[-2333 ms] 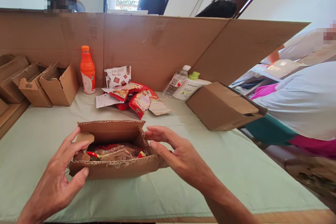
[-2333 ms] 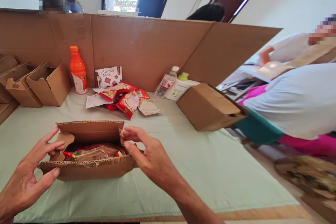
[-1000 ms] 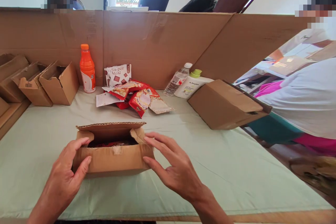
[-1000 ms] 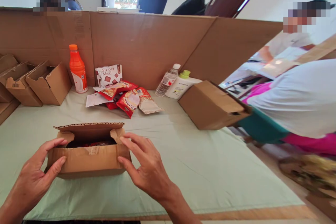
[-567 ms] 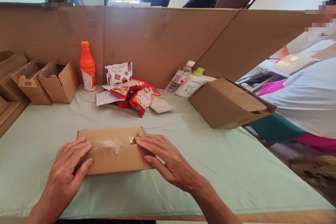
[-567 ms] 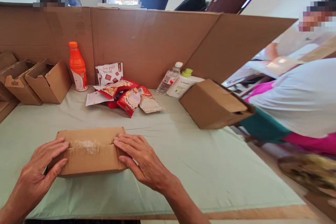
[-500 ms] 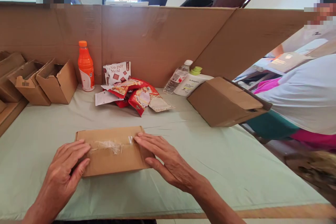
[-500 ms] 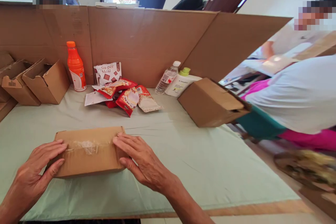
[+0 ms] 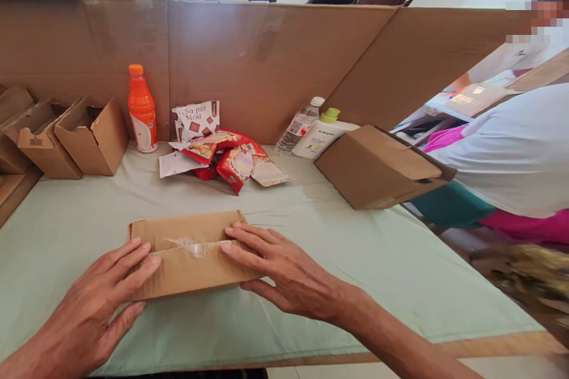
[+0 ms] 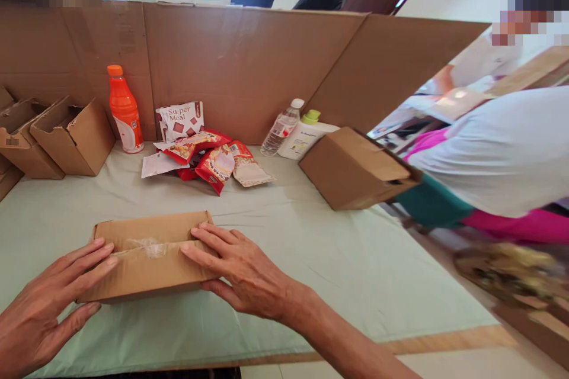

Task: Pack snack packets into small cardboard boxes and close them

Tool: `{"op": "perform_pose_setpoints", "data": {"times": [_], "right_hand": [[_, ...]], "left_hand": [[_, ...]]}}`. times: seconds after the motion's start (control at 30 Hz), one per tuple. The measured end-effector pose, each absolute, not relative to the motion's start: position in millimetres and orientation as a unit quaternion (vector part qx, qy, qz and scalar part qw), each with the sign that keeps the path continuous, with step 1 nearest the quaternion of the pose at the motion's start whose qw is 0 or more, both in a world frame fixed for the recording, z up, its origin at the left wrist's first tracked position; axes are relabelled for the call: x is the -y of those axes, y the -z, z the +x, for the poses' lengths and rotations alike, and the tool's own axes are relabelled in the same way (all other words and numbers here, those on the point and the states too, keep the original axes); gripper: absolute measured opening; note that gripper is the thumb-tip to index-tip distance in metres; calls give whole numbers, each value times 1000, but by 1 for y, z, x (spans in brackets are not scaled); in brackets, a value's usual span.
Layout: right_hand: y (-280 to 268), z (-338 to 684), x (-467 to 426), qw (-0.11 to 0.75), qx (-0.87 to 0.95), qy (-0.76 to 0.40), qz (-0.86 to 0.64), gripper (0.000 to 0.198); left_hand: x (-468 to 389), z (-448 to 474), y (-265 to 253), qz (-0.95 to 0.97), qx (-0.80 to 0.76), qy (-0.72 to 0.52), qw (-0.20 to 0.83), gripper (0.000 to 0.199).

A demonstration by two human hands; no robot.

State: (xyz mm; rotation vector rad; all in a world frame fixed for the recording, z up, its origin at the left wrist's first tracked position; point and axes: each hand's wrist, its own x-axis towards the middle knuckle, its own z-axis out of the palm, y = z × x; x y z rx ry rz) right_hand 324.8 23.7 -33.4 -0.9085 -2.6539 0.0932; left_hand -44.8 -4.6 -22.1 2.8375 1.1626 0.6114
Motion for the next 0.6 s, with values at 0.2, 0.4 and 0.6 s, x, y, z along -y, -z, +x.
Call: {"op": "perform_pose_setpoints", "data": {"times": [0.2,0.4,0.6], "right_hand": [[20,308,-19,141,927,-19,-348,54],[35,321,-24,161,930,5,-330,61],[29,319,-48,142,946,-39,-290,59]], "left_hand": [[4,-26,10,911,-356,-198,-58,33],[9,-27,17,907,-356,-216,-62,46],[2,-56,41,917,-331,-198,-99,61]]}}
